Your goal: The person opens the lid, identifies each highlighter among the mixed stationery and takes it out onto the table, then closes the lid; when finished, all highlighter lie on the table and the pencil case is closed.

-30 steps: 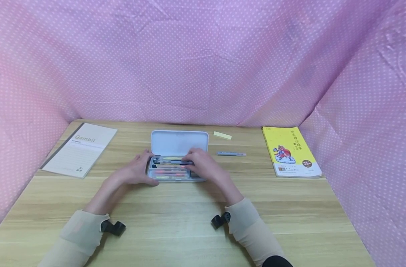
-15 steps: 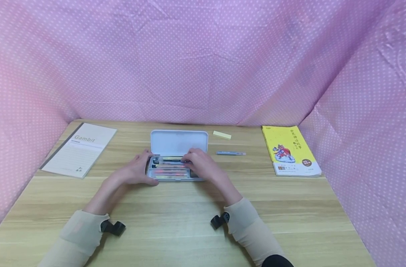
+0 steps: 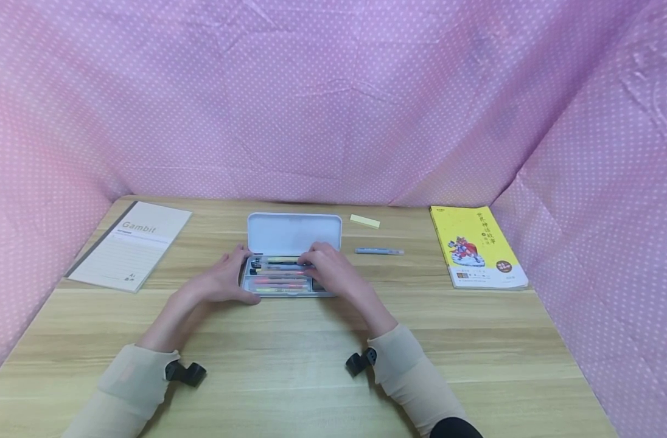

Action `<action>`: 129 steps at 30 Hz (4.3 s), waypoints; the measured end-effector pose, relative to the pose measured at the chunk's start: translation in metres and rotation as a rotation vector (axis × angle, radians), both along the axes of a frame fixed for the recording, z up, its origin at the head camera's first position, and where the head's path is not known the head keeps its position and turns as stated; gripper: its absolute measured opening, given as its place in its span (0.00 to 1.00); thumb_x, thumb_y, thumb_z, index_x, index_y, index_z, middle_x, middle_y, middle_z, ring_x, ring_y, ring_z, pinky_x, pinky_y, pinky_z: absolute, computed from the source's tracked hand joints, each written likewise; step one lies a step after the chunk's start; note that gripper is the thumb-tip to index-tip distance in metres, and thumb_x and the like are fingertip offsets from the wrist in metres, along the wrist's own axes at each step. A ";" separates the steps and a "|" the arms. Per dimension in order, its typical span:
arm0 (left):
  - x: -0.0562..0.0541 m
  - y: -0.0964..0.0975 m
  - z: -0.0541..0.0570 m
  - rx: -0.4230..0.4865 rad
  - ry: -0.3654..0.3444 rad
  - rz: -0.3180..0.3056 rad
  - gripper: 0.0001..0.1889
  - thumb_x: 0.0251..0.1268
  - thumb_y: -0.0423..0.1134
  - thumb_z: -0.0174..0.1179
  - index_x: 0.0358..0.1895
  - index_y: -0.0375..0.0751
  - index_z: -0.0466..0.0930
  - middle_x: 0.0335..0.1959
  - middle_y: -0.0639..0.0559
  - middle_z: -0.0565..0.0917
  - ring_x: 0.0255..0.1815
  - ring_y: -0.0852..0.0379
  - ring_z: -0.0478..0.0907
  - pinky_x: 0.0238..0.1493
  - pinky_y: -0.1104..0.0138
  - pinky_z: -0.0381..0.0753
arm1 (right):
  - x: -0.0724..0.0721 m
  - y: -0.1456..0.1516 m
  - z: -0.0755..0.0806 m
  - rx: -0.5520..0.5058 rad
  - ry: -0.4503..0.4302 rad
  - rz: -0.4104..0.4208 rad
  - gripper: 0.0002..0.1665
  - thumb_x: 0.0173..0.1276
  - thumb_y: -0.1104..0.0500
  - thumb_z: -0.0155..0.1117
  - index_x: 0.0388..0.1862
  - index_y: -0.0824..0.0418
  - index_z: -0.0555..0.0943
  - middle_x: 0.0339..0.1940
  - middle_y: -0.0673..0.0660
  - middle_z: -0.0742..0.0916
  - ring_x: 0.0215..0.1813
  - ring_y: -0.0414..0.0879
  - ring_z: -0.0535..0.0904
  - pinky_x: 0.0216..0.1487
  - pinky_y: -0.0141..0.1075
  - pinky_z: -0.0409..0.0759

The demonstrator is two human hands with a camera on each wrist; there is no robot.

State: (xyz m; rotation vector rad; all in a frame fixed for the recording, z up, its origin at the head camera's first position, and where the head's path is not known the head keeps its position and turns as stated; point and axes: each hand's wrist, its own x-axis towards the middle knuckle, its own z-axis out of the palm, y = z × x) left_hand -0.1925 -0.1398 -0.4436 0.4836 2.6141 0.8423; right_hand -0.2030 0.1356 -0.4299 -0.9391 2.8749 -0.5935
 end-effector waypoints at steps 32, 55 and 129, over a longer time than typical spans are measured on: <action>0.001 -0.004 -0.002 0.003 0.007 0.004 0.55 0.46 0.50 0.78 0.74 0.30 0.57 0.81 0.26 0.52 0.84 0.29 0.49 0.85 0.38 0.40 | -0.007 0.035 0.009 -0.188 0.002 0.007 0.10 0.68 0.66 0.70 0.47 0.62 0.88 0.44 0.57 0.89 0.47 0.48 0.85 0.51 0.43 0.87; 0.000 -0.001 -0.002 0.000 -0.008 0.005 0.55 0.46 0.50 0.78 0.74 0.30 0.57 0.82 0.26 0.50 0.85 0.29 0.42 0.86 0.39 0.40 | -0.013 0.179 0.003 -0.249 -0.006 -0.192 0.11 0.66 0.68 0.71 0.47 0.61 0.89 0.43 0.59 0.90 0.42 0.45 0.82 0.43 0.31 0.84; -0.002 -0.002 -0.004 0.001 -0.024 0.001 0.56 0.46 0.51 0.78 0.75 0.31 0.56 0.83 0.27 0.49 0.86 0.30 0.37 0.86 0.39 0.37 | -0.015 0.176 -0.011 -0.015 0.015 -0.204 0.13 0.66 0.73 0.67 0.45 0.61 0.90 0.44 0.61 0.91 0.48 0.56 0.87 0.50 0.53 0.87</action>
